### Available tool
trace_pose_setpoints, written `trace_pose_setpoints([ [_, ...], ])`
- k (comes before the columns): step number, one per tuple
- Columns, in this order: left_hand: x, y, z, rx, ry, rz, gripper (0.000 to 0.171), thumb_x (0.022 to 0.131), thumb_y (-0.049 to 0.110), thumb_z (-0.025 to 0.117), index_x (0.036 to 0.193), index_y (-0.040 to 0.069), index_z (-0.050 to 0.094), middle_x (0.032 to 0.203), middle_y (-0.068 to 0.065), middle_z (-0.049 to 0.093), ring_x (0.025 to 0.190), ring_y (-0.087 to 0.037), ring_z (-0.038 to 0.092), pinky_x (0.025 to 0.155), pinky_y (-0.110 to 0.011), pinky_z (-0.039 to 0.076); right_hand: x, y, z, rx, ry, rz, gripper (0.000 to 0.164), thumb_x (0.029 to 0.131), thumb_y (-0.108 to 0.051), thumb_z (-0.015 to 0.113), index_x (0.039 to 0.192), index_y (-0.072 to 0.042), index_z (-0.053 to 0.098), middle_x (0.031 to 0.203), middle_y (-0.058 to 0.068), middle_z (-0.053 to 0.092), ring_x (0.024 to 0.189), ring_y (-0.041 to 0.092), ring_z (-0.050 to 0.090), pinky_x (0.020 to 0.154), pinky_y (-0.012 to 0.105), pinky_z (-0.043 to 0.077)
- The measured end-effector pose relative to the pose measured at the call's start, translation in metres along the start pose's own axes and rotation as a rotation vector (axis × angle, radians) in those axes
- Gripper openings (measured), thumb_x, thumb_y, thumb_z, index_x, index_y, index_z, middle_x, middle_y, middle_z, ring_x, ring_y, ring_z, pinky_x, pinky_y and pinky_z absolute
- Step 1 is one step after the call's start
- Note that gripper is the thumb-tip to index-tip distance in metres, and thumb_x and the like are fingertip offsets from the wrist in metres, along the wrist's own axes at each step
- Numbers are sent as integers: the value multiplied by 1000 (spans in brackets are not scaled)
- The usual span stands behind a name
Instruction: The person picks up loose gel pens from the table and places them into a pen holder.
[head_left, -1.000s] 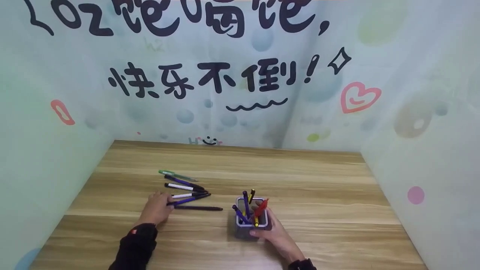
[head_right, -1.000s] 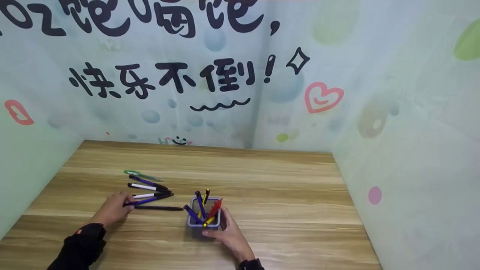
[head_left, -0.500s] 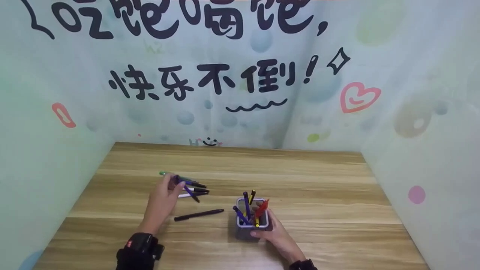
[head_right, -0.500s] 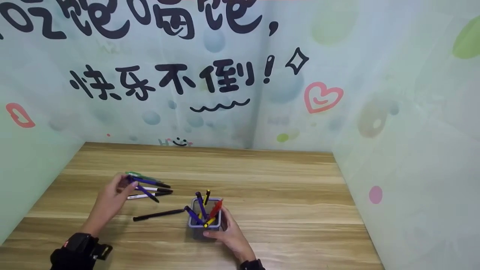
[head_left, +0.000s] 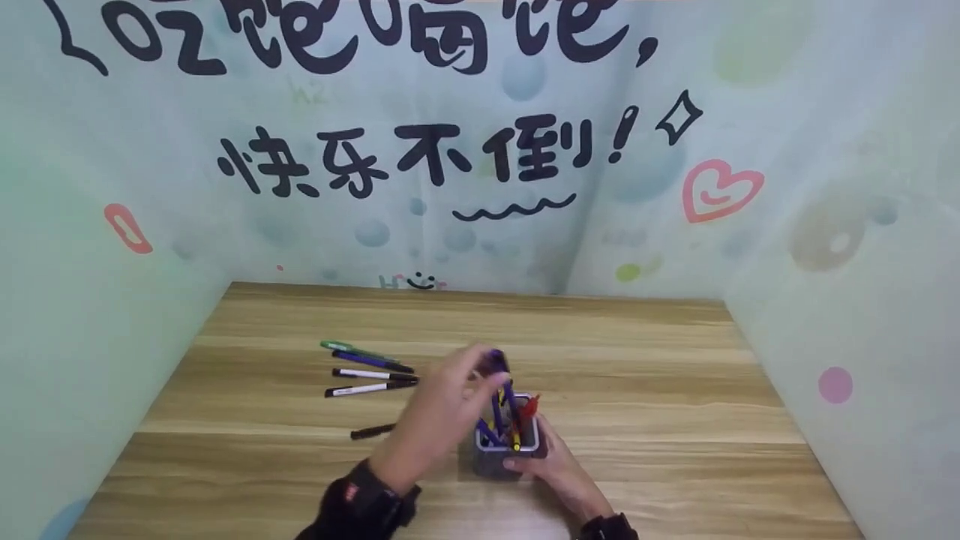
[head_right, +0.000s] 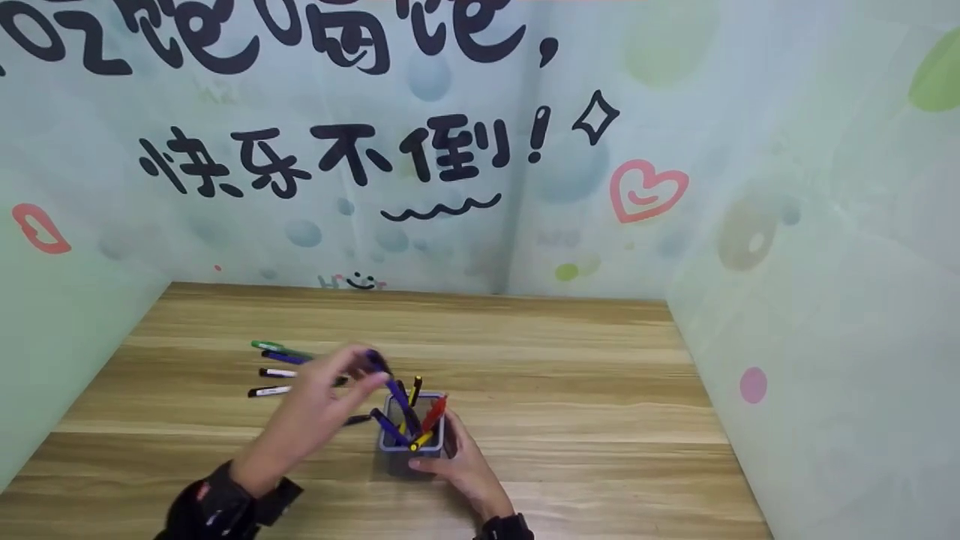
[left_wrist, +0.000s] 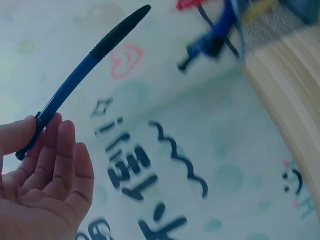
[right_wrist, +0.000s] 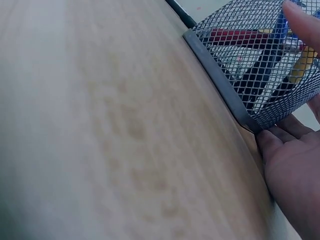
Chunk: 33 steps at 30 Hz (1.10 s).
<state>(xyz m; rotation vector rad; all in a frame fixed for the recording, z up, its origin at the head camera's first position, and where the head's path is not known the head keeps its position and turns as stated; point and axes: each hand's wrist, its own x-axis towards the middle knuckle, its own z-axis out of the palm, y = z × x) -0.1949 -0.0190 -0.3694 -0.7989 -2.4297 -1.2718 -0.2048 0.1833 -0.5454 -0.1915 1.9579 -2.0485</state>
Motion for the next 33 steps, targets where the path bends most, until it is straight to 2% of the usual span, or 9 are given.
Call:
trace_pose_setpoints([
  [6,7,-1,32,205,-173,33,27,90,23,59,114,11,55,102,-6,67,90,-19,64,78,-28,55,-1,0,-2,-8,-22,-1,93,76,-11,72,149,-14,15,148,14,33,131,26,38,114,43,21],
  [12,6,-11,51,355,-250,68,25,90,24,59,113,15,60,104,-4,68,95,-21,63,84,-35,53,-1,0,-1,-2,-42,-17,93,77,-11,71,150,-16,14,149,14,30,131,23,38,106,26,32],
  [17,1,-13,58,489,-391,109,27,92,27,54,117,20,64,112,0,67,99,-18,58,90,-35,49,-1,1,-1,-25,-15,-20,82,75,-11,73,143,-7,27,137,14,45,121,22,48,103,29,37],
  [19,-1,-12,58,505,-440,123,28,93,27,52,119,22,63,117,-1,65,103,-19,56,93,-36,48,-1,1,-2,-33,-6,-23,79,75,-11,73,141,-5,30,135,14,47,119,22,49,104,33,36],
  [21,-2,-10,56,468,-470,117,30,94,27,50,122,23,61,120,-2,62,107,-21,54,97,-38,45,-1,2,-2,-48,-5,-27,81,75,-13,73,142,-4,29,137,13,46,122,21,47,107,34,34],
  [23,-4,-9,52,408,-476,109,31,95,26,49,123,23,60,121,-2,62,111,-22,53,101,-40,43,0,2,-2,-39,-14,-35,83,75,-12,72,144,-5,26,140,15,44,123,22,46,108,35,33],
  [26,-6,-10,43,295,-434,78,31,96,22,48,125,20,59,121,-2,63,114,-22,55,104,-43,40,1,2,-3,-22,-28,-45,87,75,-9,72,147,-9,23,141,16,42,123,23,46,105,35,36],
  [28,-9,-13,35,223,-371,27,30,95,20,48,123,19,59,118,-2,64,112,-22,57,102,-43,42,1,2,-3,-17,-32,-52,88,75,-8,72,147,-11,22,141,17,41,123,25,46,106,37,35],
  [33,-18,-39,11,129,-173,-161,26,93,16,50,118,15,61,105,-2,67,97,-18,62,89,-36,52,1,2,-3,-24,-21,-61,89,73,-8,73,147,-11,23,147,17,34,134,30,32,115,50,15],
])
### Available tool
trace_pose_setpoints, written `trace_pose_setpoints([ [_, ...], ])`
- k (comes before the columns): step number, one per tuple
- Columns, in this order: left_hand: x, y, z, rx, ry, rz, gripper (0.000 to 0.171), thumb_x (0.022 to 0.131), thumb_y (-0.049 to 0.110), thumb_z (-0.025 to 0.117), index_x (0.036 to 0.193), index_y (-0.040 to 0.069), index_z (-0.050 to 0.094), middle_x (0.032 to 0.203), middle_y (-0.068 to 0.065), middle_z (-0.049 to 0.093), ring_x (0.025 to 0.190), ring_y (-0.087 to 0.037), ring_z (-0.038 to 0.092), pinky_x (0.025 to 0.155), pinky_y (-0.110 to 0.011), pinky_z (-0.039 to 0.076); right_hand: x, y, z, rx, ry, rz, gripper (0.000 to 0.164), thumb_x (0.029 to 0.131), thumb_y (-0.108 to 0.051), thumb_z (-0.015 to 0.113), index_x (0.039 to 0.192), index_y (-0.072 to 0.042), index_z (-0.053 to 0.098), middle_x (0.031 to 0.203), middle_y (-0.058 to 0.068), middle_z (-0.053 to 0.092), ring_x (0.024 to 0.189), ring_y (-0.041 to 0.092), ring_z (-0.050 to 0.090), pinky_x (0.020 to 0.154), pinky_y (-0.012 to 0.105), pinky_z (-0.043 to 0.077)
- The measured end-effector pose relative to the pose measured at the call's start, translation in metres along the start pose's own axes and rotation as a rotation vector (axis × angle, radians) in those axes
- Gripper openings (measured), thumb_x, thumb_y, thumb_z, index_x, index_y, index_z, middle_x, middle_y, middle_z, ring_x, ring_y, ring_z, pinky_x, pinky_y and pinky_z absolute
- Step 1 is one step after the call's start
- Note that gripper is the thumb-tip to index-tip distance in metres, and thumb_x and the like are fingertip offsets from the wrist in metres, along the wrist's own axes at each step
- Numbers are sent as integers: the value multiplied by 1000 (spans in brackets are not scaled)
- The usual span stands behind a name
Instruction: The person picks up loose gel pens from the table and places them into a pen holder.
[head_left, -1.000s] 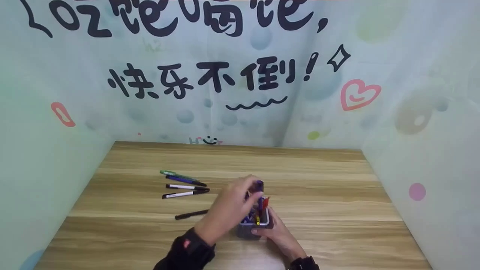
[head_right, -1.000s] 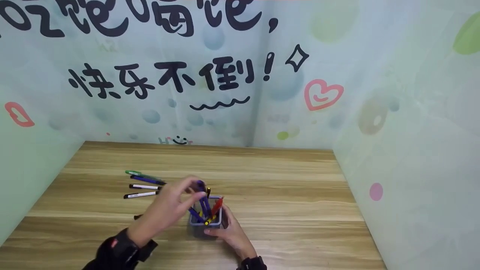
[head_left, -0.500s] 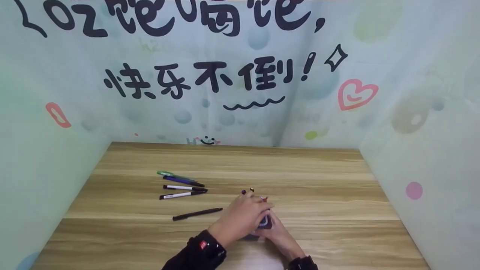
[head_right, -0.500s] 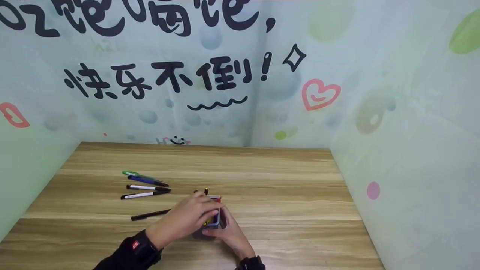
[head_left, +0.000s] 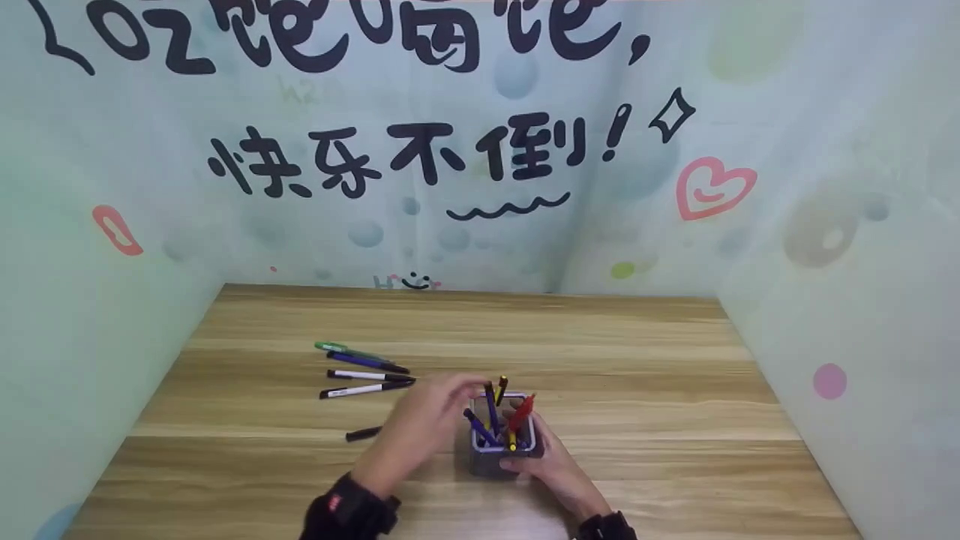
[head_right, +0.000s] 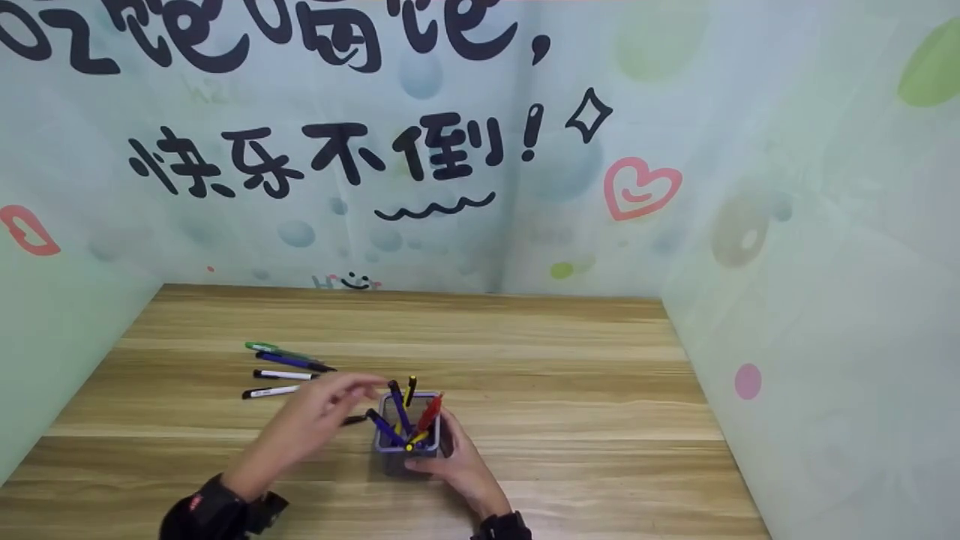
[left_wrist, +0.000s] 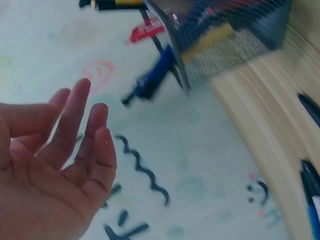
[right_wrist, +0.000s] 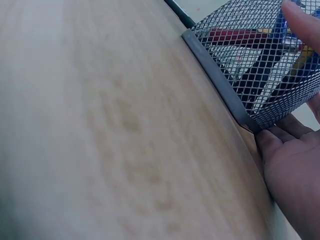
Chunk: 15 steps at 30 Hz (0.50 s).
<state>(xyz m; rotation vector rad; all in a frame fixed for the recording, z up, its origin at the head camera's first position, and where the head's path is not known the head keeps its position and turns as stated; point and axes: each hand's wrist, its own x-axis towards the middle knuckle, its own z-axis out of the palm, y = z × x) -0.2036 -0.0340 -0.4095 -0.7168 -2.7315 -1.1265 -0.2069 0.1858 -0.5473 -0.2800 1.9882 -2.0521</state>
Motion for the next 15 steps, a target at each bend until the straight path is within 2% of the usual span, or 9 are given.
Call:
trace_pose_setpoints([
  [3,-6,-28,-10,9,72,-151,22,92,15,54,112,14,63,101,-3,68,92,-18,64,84,-36,53,0,0,0,13,2,10,91,72,-7,73,147,-10,21,149,18,30,138,34,24,115,54,8],
  [5,-12,-47,-15,32,83,-264,20,90,14,57,109,14,64,100,-4,68,92,-19,63,82,-38,53,0,0,0,13,1,20,93,72,-8,73,148,-10,19,151,18,26,140,34,19,115,54,4],
  [7,-18,-65,-17,81,71,-349,21,87,10,60,107,12,65,102,-7,67,94,-23,62,82,-41,52,0,0,0,8,9,37,95,72,-9,73,148,-10,17,152,18,22,142,34,14,115,55,0],
  [11,-32,-97,-16,188,57,-407,25,79,4,65,104,6,66,104,-13,65,98,-32,58,83,-47,50,0,0,0,1,26,64,98,72,-10,74,149,-7,13,154,20,15,142,36,8,113,57,-4],
  [15,-44,-121,-10,235,41,-437,30,74,5,70,103,3,66,106,-18,62,100,-37,54,84,-51,47,1,0,1,17,19,51,98,72,-8,74,149,-7,13,153,20,18,142,36,12,114,55,0],
])
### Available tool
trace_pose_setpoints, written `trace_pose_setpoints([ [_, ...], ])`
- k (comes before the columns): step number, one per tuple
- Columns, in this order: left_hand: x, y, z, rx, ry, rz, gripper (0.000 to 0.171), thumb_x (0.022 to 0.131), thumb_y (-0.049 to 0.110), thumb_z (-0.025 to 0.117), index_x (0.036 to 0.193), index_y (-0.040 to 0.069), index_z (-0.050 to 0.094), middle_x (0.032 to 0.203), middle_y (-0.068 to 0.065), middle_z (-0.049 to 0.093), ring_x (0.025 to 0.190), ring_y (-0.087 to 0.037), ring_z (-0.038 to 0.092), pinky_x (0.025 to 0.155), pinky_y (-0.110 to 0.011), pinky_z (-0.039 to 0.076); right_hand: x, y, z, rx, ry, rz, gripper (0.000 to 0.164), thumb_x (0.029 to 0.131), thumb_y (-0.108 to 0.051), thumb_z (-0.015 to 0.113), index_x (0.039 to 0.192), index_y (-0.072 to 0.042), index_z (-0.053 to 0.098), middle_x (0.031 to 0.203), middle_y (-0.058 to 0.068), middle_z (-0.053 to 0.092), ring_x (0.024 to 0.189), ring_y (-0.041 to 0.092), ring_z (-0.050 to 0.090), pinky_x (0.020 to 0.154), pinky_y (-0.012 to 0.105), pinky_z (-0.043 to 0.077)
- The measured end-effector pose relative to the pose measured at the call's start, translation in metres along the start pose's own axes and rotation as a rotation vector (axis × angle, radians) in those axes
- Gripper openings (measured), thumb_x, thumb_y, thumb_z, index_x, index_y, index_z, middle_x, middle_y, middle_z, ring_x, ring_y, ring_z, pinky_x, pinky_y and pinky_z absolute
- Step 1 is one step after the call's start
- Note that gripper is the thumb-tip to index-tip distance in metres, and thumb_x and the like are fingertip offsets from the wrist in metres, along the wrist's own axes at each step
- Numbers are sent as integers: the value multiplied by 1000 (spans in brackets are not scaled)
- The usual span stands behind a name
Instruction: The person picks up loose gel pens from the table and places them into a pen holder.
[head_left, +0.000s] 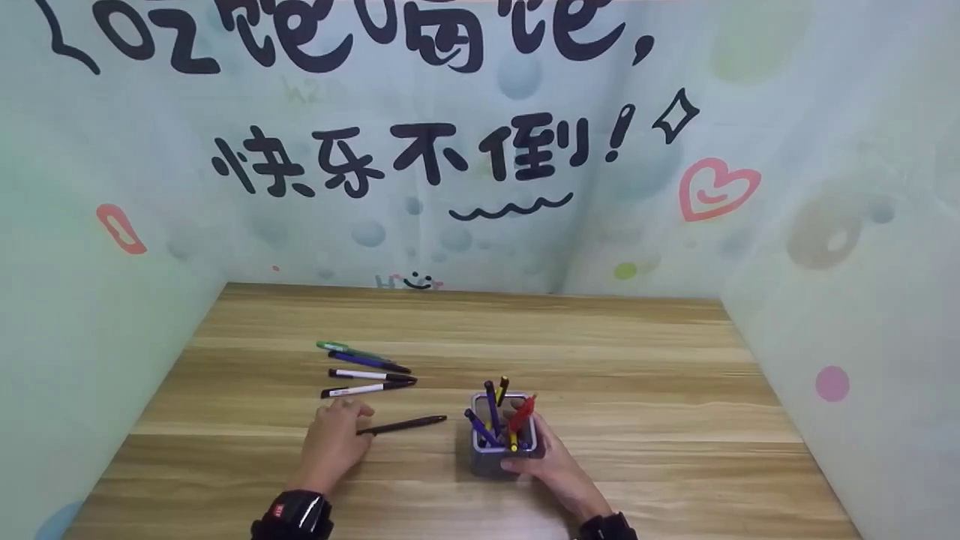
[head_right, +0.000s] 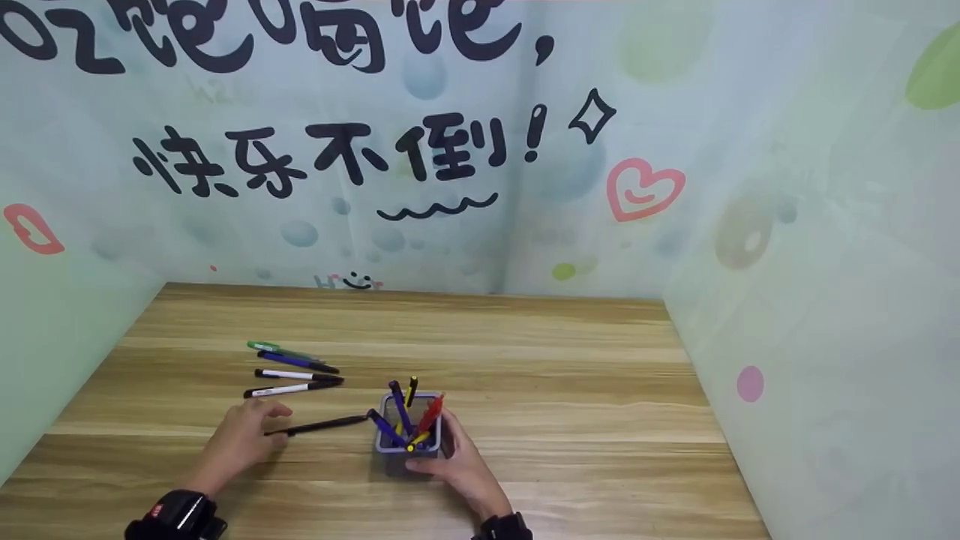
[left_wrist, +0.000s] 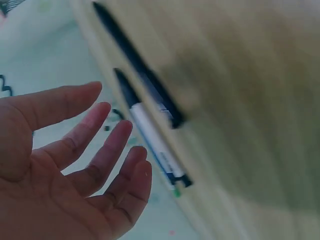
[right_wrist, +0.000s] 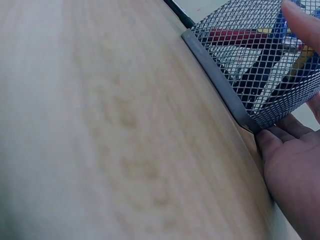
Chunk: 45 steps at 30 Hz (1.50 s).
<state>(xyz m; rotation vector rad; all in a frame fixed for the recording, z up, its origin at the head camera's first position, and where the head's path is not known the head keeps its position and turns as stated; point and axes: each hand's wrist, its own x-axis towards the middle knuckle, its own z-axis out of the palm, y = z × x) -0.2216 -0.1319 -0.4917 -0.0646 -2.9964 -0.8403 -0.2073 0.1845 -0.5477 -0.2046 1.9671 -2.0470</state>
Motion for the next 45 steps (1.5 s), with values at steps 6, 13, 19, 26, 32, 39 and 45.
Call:
trace_pose_setpoints([
  [6,-1,-17,8,14,-45,-58,31,73,7,73,102,1,64,102,-16,58,96,-33,51,82,-48,45,0,-1,1,-25,1,5,96,72,-10,75,149,-9,17,152,18,21,141,36,13,114,57,1],
  [13,-4,-23,10,4,-32,-63,17,73,9,74,85,5,63,87,-9,57,85,-28,51,70,-40,44,-1,-4,0,-30,38,63,101,71,-12,76,149,-9,13,154,19,12,142,37,5,111,61,-7],
  [19,-5,-23,9,-8,-18,-38,16,73,8,74,80,7,60,82,-7,56,80,-26,53,66,-38,43,-1,-4,0,-30,46,77,100,70,-13,76,149,-11,15,155,18,12,143,36,4,109,63,-9],
  [26,-3,-14,2,-167,-34,-59,11,80,7,68,87,4,60,80,-4,61,74,-17,56,65,-32,46,-2,-6,0,-36,46,72,100,71,-13,76,149,-12,14,155,18,12,143,36,3,109,63,-9],
  [32,-1,7,-9,-318,66,-25,13,85,10,62,96,2,61,91,-9,60,78,-16,55,68,-27,45,-2,-5,-1,-33,18,43,98,72,-11,75,149,-12,15,154,17,16,143,35,6,111,60,-7],
  [39,-4,43,-26,-558,208,87,18,91,16,59,101,1,58,96,-12,63,85,-19,62,76,-25,54,-2,-4,-1,-20,6,32,98,72,-11,74,149,-11,14,154,18,16,142,36,8,112,60,-5],
  [45,-8,79,-34,-772,333,188,21,90,15,60,102,-1,59,92,-11,65,83,-19,63,74,-21,54,-1,-4,-1,-5,-5,37,97,72,-10,74,149,-10,15,152,19,21,141,36,16,114,56,2],
])
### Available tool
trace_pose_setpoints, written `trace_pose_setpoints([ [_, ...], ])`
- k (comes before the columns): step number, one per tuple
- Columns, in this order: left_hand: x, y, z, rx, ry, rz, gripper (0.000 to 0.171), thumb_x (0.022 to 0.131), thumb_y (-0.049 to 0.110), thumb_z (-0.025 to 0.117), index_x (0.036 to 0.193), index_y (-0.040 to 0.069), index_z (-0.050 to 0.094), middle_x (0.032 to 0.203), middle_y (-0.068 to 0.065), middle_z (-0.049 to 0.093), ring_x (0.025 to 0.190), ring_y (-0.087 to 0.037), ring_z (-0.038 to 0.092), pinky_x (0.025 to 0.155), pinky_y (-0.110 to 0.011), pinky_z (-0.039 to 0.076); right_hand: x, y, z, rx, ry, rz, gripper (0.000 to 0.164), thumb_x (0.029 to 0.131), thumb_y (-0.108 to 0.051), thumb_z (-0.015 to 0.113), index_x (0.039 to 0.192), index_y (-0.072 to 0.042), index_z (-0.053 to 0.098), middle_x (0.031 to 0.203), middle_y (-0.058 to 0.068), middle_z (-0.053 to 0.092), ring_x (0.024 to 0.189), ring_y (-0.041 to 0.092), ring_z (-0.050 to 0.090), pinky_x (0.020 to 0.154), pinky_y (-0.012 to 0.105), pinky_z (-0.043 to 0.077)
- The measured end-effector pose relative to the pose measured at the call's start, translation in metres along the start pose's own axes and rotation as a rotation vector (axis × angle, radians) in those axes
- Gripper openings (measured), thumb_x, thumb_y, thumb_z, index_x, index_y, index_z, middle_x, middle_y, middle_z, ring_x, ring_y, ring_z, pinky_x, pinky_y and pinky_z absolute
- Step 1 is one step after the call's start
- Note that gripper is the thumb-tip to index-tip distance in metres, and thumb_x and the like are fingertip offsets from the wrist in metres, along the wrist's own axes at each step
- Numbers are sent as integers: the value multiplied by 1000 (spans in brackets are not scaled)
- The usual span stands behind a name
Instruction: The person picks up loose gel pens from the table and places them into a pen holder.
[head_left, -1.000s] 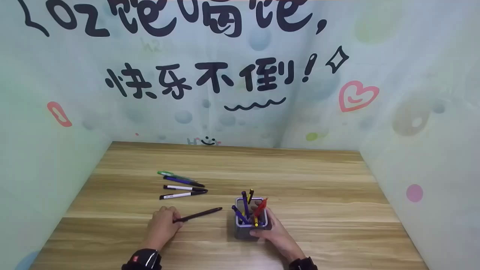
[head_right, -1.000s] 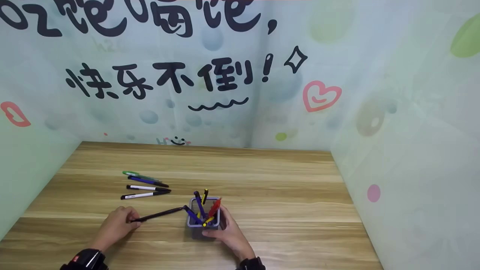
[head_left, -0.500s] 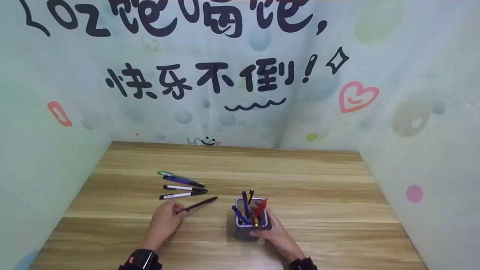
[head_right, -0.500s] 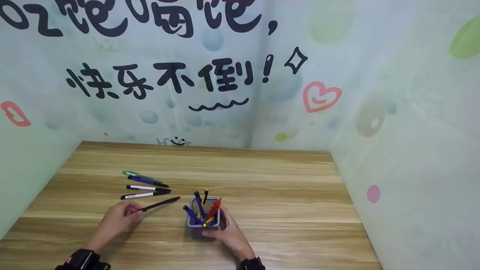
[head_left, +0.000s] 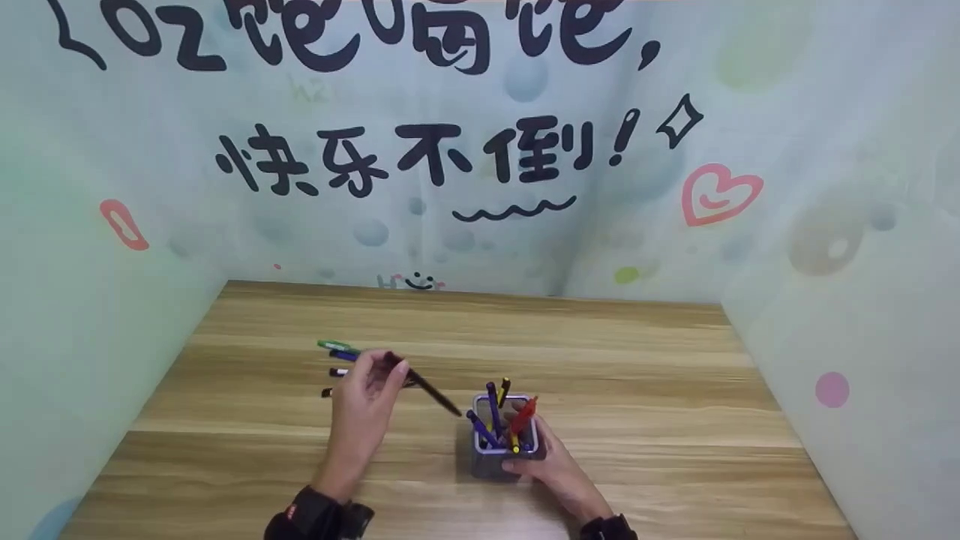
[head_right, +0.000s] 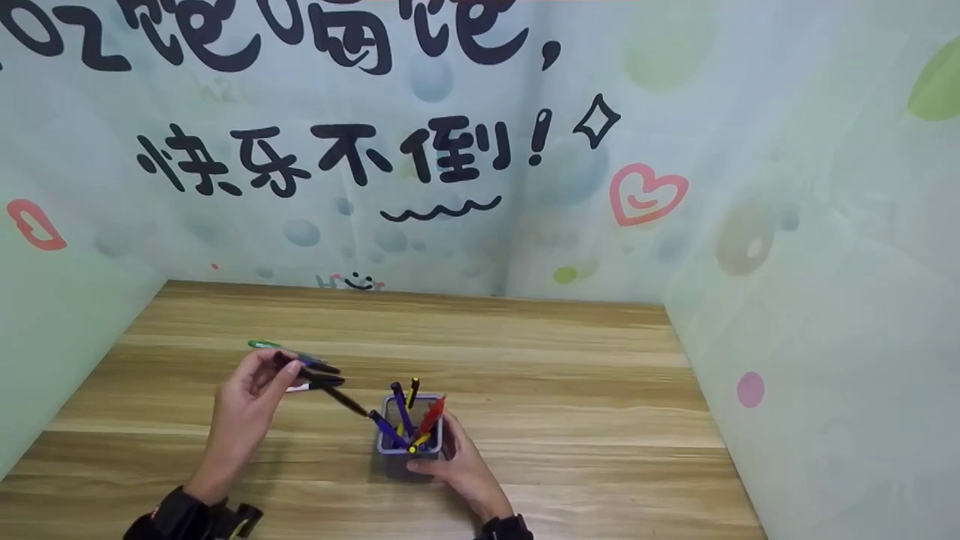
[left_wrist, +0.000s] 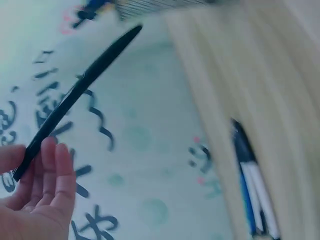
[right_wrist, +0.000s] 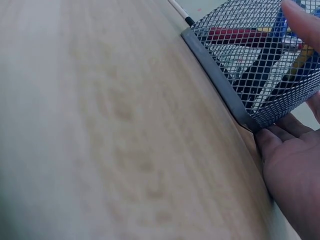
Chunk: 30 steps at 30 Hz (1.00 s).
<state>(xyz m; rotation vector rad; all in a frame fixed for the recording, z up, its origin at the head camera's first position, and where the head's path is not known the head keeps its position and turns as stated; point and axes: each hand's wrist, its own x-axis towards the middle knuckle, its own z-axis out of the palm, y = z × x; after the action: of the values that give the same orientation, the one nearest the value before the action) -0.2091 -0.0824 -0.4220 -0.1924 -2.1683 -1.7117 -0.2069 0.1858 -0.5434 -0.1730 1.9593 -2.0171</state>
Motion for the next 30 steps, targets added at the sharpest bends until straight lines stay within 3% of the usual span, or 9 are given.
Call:
trace_pose_setpoints([
  [4,0,14,14,-22,-14,62,20,91,16,59,104,1,59,95,-9,64,84,-17,63,75,-24,55,1,-1,0,0,15,21,99,71,-12,75,149,-10,14,153,19,18,142,35,13,114,57,1],
  [8,-1,19,26,46,-53,112,20,90,15,60,106,3,60,97,-6,64,87,-14,61,78,-24,55,1,0,0,-2,11,17,100,71,-11,75,149,-10,13,154,18,18,141,35,14,114,56,1],
  [18,-7,5,50,371,-153,301,30,90,12,58,120,8,58,112,-8,64,98,-18,64,85,-24,54,-1,1,1,15,2,4,97,73,-10,74,150,-13,14,150,18,28,138,34,27,114,56,8],
  [25,-10,-9,55,607,-370,248,30,91,14,54,119,7,61,116,-14,64,105,-29,61,93,-40,50,0,4,0,22,-12,-39,94,73,-8,73,149,-11,17,147,18,33,134,32,34,114,56,10],
  [30,-9,-11,54,637,-408,223,32,89,12,58,120,8,61,115,-17,64,103,-31,61,89,-40,53,1,5,-1,38,-22,-69,92,73,-7,72,148,-7,18,143,18,40,128,28,43,114,52,17],
])
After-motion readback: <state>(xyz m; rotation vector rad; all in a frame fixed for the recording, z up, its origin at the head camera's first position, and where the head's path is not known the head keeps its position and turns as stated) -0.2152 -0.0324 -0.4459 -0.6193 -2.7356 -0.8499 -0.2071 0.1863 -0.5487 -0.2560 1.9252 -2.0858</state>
